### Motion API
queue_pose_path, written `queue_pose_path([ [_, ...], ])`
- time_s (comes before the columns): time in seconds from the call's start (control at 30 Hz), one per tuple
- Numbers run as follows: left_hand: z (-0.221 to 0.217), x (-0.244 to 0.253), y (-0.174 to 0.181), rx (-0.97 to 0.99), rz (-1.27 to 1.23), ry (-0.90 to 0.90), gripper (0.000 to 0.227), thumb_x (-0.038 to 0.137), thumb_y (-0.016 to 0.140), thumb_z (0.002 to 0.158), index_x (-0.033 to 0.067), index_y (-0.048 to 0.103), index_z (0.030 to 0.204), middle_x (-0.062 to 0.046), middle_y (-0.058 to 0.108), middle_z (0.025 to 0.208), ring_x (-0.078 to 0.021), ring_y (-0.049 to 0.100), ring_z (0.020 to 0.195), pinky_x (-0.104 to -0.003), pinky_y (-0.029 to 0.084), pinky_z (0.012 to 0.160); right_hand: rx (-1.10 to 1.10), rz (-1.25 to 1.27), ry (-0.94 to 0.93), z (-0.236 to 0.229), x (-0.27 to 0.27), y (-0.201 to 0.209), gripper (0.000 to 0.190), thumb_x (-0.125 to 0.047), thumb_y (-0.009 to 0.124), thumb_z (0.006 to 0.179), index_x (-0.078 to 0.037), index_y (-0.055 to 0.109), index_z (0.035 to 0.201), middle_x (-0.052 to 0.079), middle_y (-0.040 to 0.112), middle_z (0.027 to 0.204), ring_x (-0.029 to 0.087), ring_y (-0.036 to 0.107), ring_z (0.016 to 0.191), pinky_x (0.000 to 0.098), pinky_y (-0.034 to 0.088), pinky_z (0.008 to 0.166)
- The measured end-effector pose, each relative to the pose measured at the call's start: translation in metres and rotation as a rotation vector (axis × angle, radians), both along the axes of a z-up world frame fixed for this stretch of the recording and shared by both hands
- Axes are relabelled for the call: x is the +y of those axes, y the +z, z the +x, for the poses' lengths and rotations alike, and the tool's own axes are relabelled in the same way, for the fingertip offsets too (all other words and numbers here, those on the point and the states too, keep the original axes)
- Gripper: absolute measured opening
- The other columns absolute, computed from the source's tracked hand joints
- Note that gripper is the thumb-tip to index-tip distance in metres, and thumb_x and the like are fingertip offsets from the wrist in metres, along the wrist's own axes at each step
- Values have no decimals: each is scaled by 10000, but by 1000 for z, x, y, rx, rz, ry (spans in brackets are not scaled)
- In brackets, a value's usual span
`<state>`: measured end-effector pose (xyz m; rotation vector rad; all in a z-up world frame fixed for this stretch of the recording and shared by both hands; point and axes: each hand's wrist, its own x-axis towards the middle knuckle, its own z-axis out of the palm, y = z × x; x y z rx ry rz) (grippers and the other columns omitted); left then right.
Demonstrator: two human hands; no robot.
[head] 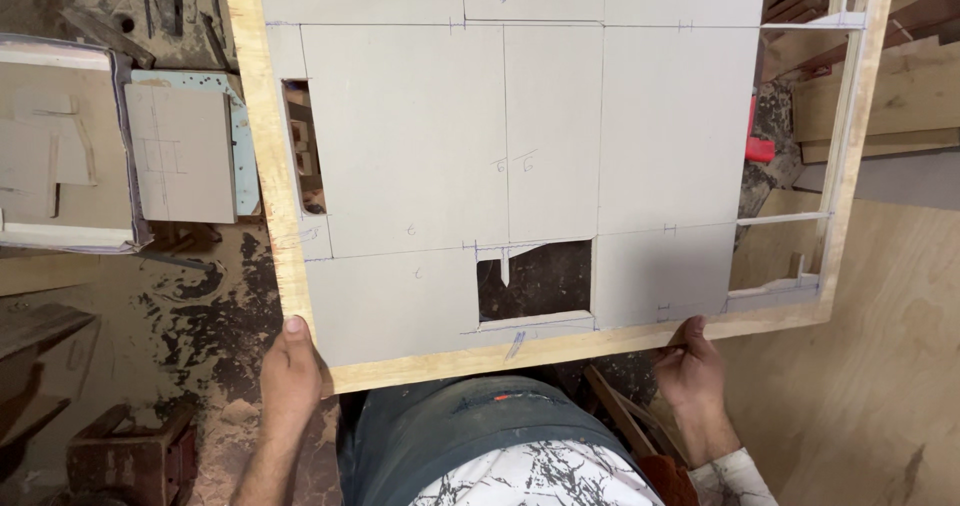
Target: The person holds and positions a large wooden frame with a white board attached, repeatedly lifting, rotating, and aligning it to check fit and orientation. The person adjusts the frame's position multiple times, flipping it over and repositioning it on the workbench.
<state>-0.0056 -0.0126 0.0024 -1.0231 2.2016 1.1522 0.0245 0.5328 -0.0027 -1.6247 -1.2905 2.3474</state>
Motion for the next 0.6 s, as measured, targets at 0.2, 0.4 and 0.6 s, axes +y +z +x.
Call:
queue_pose_path([
  [0.2, -19, -24, 3, -139, 64, 53, 684, 616, 261, 1054, 80, 658, 1204, -144, 669, 741, -275, 652, 634, -429, 573, 644, -76, 6, 31, 1, -33, 13, 432, -405, 484, 1029, -106, 539, 1337, 43, 616, 1353, 258, 574, 1248, 509, 456, 1090],
  [0.4, -48, -71, 7, -144, 68, 18, 742, 660, 304, 1076, 35, 623, 836, -91, 548, 634, -223, 556, 582, -402, 511, 601, -201, -119, 42, 37, -56, 2, 519, -474, 525, 1033, -78, 505, 1368, 105, 594, 1290, 296, 562, 1217, 502, 451, 1061],
  [0.6, -93, -130, 8, -127, -69, -132, 803, 721, 324, 1074, 10, 591, 813, -117, 567, 687, -254, 599, 673, -457, 535, 714, -283, -233, 390, 76, -83, -8, 719, -592, 474, 895, -49, 511, 1365, 182, 681, 1267, 301, 619, 1237, 458, 481, 1072],
])
